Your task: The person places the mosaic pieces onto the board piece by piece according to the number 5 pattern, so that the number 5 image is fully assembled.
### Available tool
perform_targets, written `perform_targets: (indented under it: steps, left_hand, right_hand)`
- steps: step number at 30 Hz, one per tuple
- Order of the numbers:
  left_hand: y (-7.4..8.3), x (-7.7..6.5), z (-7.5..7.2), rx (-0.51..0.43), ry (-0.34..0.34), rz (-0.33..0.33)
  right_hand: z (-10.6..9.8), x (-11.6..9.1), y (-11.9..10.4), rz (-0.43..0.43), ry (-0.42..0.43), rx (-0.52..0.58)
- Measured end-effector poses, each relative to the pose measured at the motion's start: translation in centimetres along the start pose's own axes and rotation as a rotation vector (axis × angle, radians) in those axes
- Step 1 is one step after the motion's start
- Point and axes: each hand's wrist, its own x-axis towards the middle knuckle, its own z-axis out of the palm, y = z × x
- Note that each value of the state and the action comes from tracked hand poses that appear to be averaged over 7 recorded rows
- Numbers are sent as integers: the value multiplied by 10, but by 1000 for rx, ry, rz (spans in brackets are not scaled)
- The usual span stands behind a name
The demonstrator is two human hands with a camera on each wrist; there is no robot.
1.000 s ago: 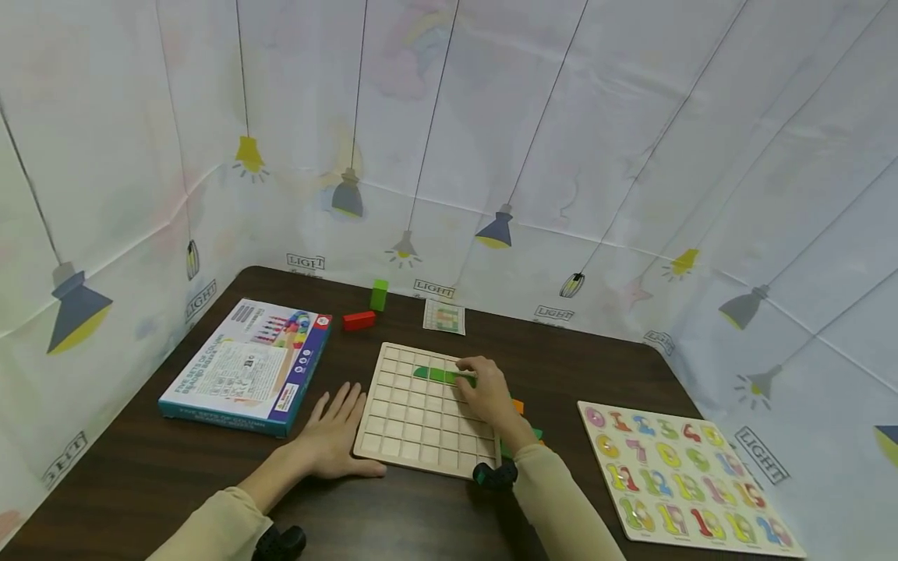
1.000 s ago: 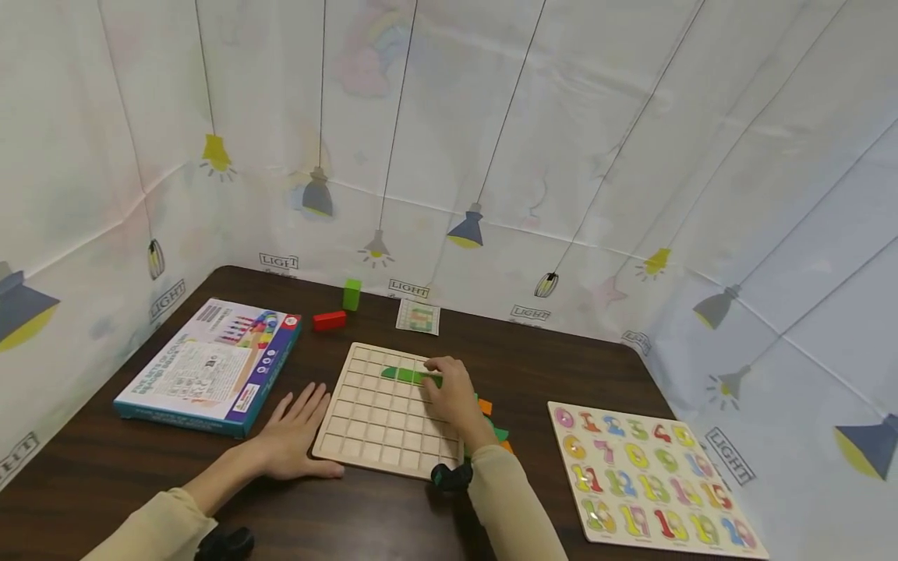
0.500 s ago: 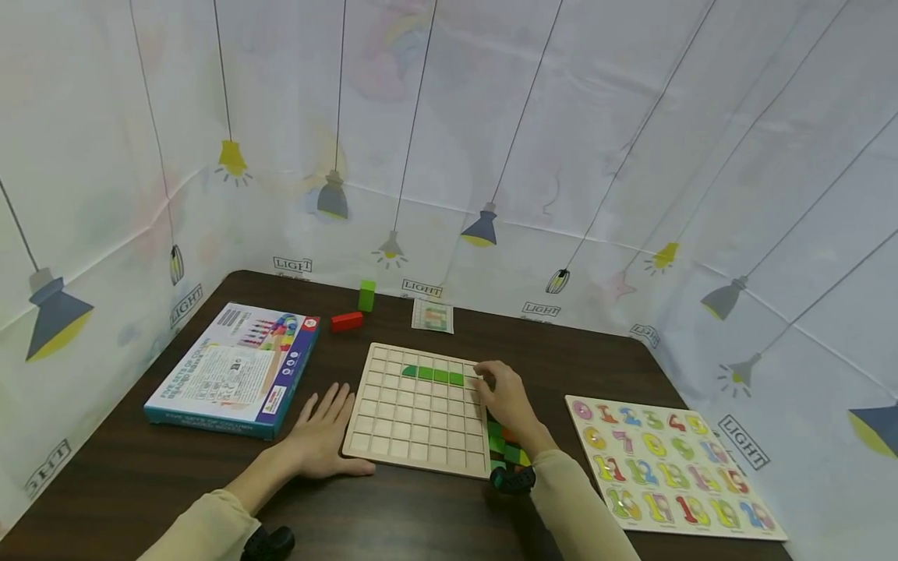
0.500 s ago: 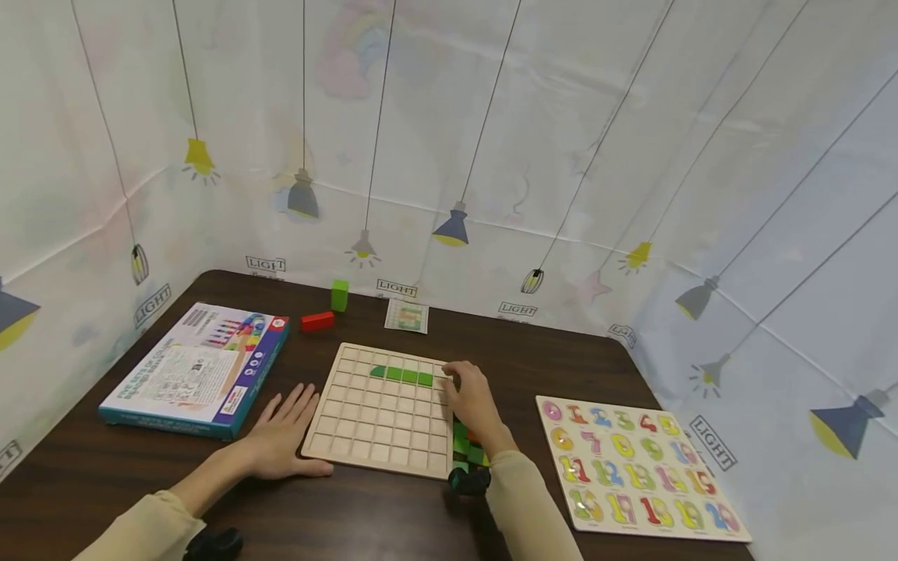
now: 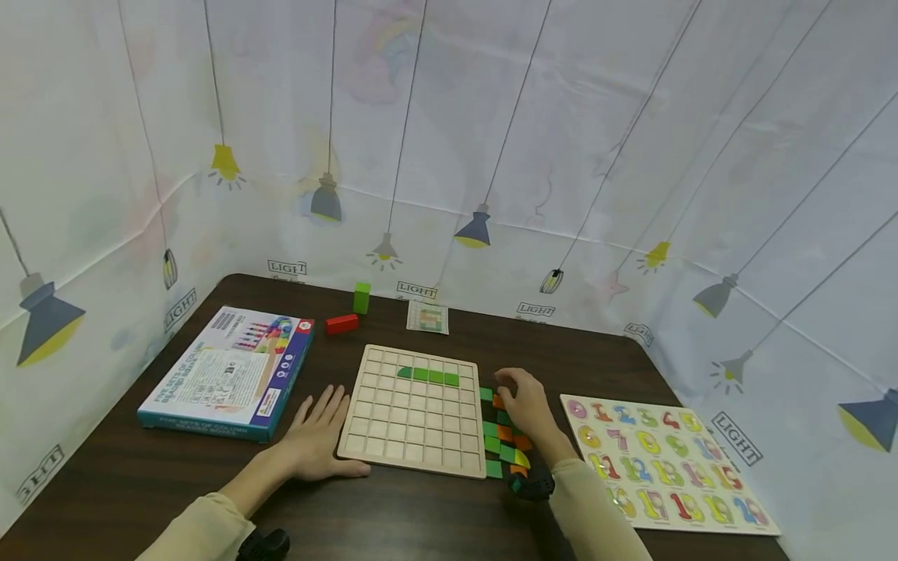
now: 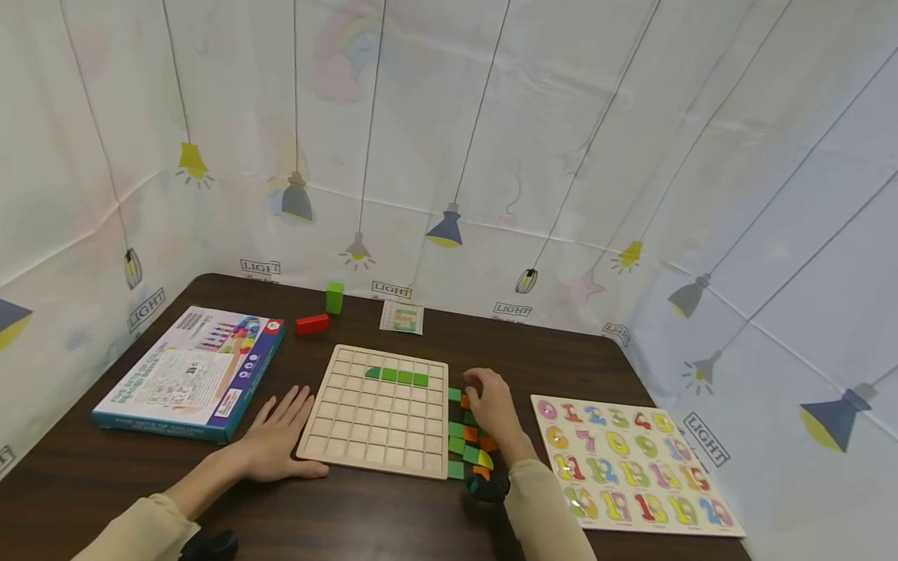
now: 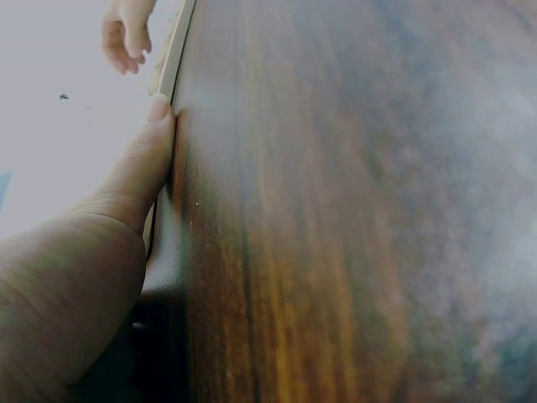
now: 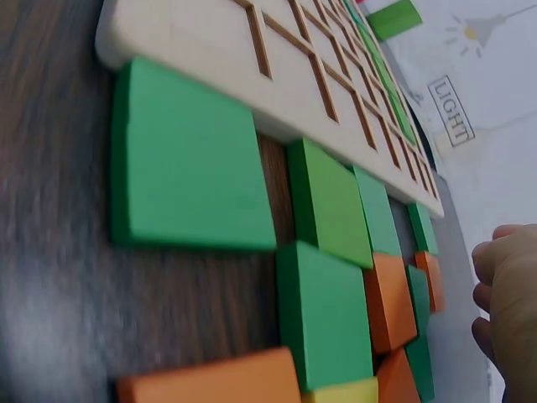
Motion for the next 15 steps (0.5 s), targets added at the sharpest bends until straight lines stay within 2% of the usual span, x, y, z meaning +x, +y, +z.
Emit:
perform_targets:
  steps: [8, 15]
  left_hand:
    - [-1, -3, -5, -19, 2, 0]
    - [-4, -5, -5, -10, 12, -8]
  right_hand:
    - [-1, -3, 7, 35, -27, -4]
    - [-4, -5, 13, 18, -59, -4]
